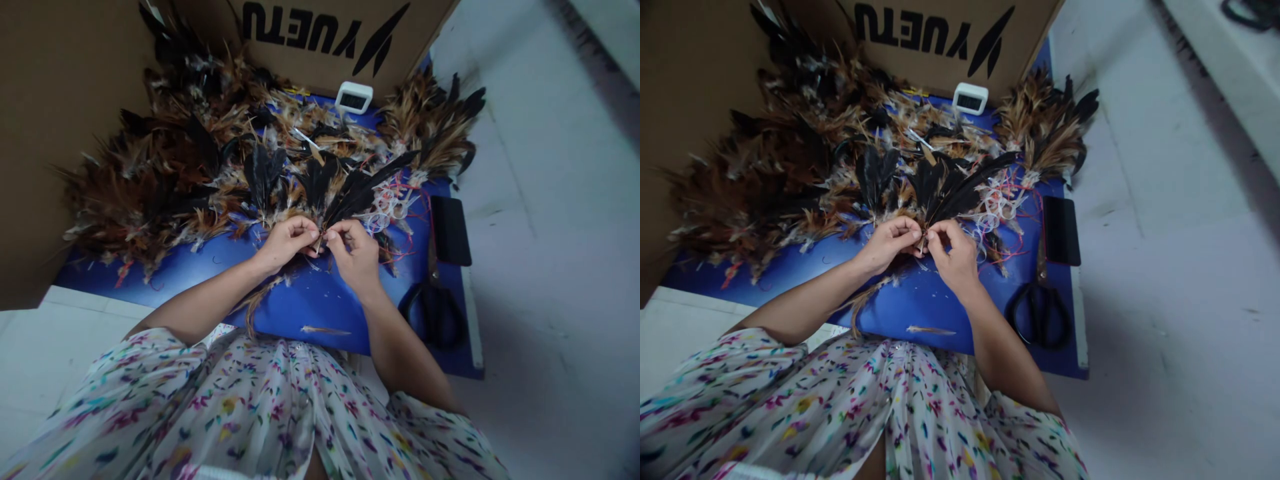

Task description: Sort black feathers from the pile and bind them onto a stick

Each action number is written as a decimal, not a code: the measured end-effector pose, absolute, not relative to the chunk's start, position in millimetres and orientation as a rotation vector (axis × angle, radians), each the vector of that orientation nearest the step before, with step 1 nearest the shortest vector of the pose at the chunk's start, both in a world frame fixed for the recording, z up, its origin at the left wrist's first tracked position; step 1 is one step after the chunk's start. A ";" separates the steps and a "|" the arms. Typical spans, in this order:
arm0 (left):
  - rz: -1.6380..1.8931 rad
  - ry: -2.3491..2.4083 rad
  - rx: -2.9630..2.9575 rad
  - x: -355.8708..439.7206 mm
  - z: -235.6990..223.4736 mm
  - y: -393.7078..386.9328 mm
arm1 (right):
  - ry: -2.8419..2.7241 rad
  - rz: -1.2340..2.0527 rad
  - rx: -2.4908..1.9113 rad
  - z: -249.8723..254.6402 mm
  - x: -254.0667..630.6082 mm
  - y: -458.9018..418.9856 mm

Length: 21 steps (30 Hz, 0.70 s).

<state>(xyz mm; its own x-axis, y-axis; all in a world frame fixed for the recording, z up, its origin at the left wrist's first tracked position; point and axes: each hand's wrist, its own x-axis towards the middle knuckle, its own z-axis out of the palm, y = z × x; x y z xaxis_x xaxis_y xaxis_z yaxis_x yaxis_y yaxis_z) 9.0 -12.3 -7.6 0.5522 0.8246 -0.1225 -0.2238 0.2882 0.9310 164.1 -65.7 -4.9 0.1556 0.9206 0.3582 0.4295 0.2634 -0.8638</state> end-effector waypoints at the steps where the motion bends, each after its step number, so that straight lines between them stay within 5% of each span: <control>1: 0.782 0.687 1.038 9.0 -7.1 -12.3 | -1.454 0.564 -1.338 -4.6 163.9 -65.8; 10: 0.857 0.683 1.162 9.5 -7.2 -13.0 | -1.490 0.531 -1.318 -6.7 164.6 -65.3; 21: 1.169 0.754 2.007 2.5 -4.3 -9.7 | -1.475 0.579 -1.381 -5.4 165.5 -64.2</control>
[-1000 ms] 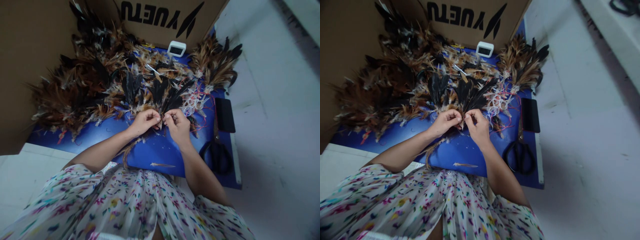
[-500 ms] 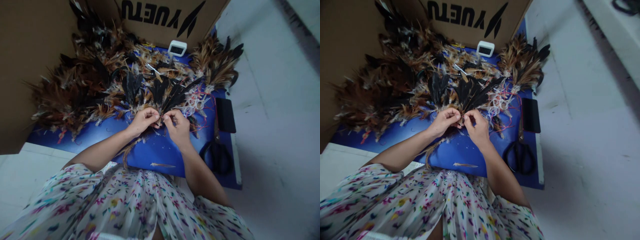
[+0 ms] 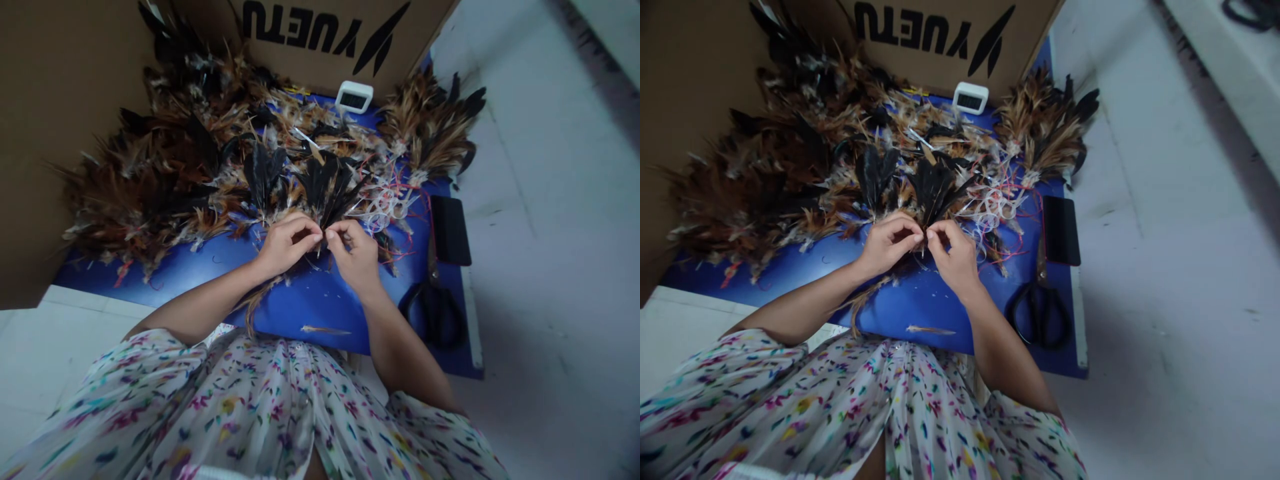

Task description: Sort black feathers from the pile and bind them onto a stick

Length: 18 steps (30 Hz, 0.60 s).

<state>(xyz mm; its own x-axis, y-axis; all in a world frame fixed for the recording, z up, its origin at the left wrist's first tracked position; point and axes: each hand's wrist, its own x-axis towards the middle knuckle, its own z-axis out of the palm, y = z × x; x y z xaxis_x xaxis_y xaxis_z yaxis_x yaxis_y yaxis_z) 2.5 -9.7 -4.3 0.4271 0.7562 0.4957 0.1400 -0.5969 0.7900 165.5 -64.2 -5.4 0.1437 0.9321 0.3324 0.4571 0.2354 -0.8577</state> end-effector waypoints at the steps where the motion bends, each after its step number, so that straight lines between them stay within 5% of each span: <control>1: 1.186 0.740 2.033 2.3 -4.2 -9.7 | -1.480 0.591 -1.381 -5.4 165.5 -64.2; 18: 1.254 0.738 1.988 3.9 -8.8 -12.6 | -1.405 0.773 -1.382 -4.7 163.7 -65.2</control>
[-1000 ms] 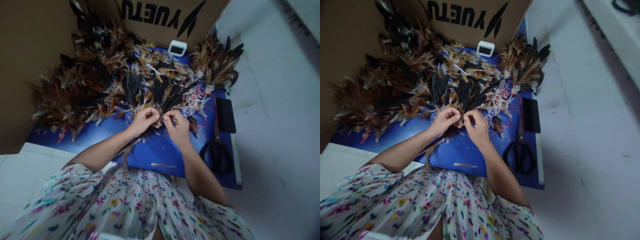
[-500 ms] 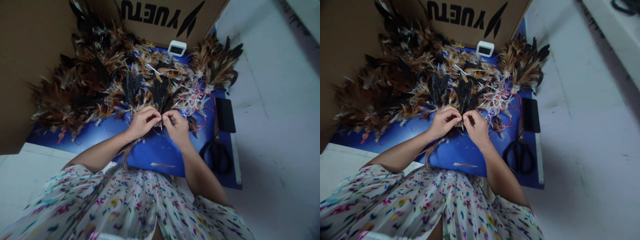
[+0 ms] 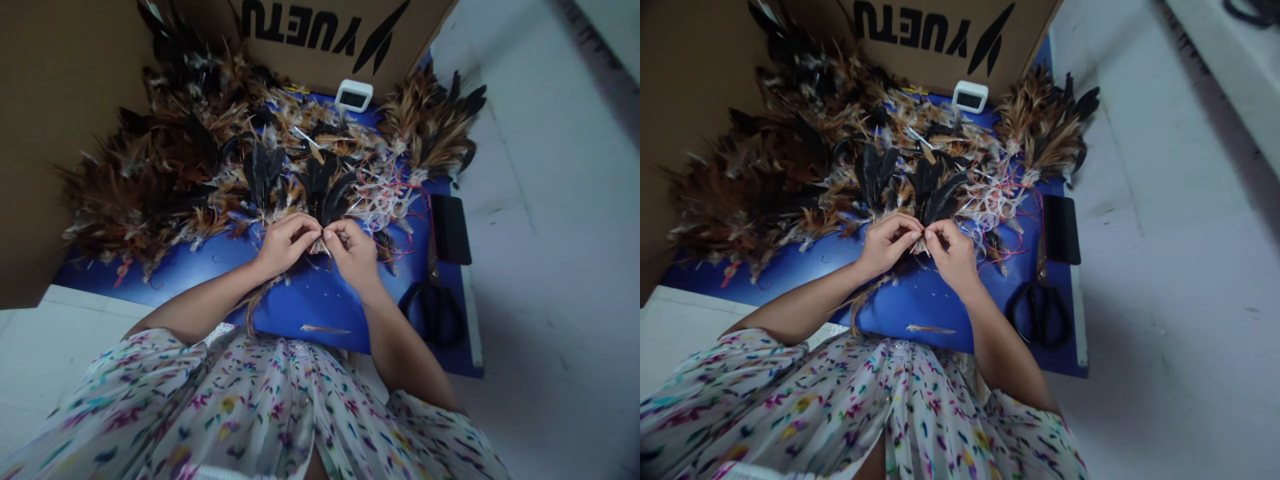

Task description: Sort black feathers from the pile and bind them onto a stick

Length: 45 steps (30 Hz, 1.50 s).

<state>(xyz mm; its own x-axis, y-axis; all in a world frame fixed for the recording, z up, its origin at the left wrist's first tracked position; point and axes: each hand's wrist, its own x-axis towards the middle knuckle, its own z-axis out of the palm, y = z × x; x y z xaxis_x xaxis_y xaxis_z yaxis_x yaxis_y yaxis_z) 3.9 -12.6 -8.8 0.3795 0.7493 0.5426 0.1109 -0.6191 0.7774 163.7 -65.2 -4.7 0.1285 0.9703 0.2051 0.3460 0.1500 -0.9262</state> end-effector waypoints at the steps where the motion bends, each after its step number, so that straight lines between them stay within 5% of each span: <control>1: 1.223 0.753 1.961 4.1 -9.7 -13.2 | -1.395 0.781 -1.378 -4.5 163.7 -65.4; 24: 0.942 0.721 1.533 8.7 -16.2 -12.7 | -1.351 0.788 -1.360 -2.3 160.4 -63.3; 45: 1.117 0.886 1.810 8.1 -10.4 -15.6 | -1.424 0.760 -1.392 -4.2 160.4 -66.8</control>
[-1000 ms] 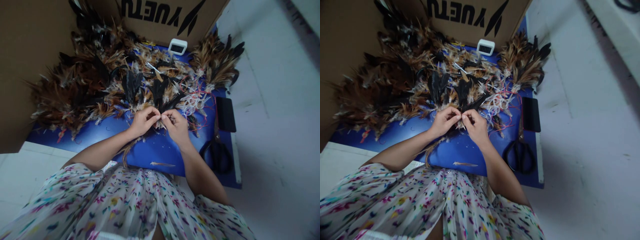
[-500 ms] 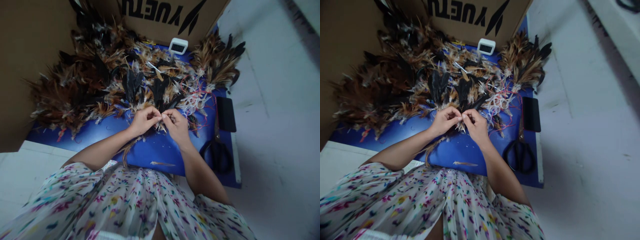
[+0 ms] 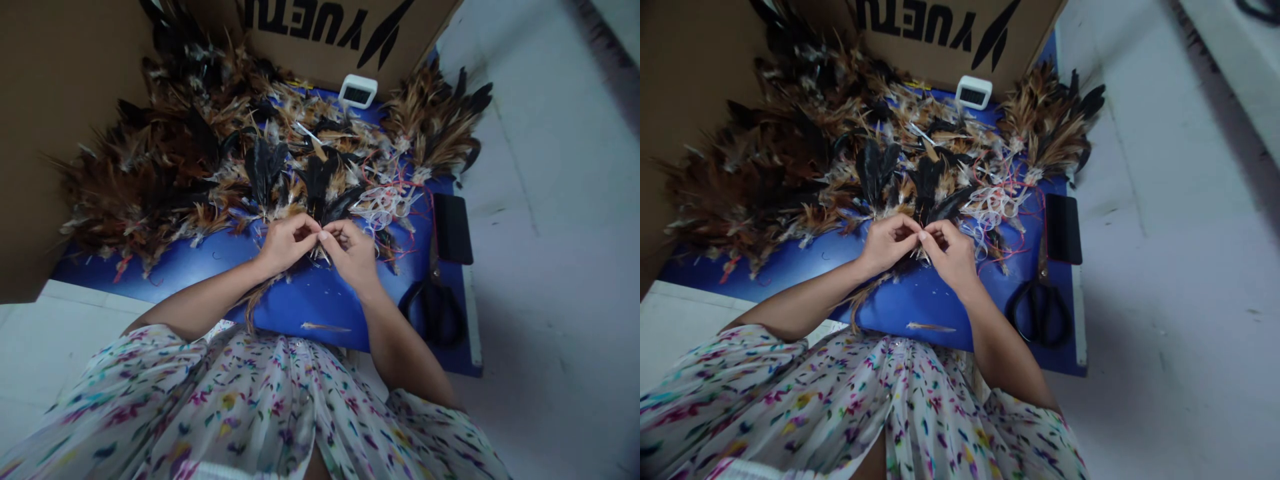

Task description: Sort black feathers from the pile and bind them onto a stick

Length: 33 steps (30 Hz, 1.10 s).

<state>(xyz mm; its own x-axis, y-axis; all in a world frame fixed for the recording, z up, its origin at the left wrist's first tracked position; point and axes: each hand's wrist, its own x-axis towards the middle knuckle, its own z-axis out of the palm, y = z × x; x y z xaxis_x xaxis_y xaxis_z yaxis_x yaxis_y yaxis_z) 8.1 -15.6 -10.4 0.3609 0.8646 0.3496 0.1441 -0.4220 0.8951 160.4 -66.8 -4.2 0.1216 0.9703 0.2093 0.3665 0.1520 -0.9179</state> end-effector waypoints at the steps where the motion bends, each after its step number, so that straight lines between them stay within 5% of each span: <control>1: 1.119 0.897 1.843 7.9 -10.0 -16.0 | -1.475 0.693 -1.405 -3.7 160.2 -67.4; 7: 1.114 0.888 1.889 7.9 -12.5 -16.5 | -1.623 0.415 -1.431 -4.5 160.0 -69.2; 18: 1.033 0.769 1.501 9.4 -15.5 -11.6 | -1.277 0.769 -1.436 -7.2 163.4 -63.5; 33: 1.093 0.784 1.466 9.6 -13.2 -10.3 | -1.450 0.642 -1.453 -2.6 163.9 -66.2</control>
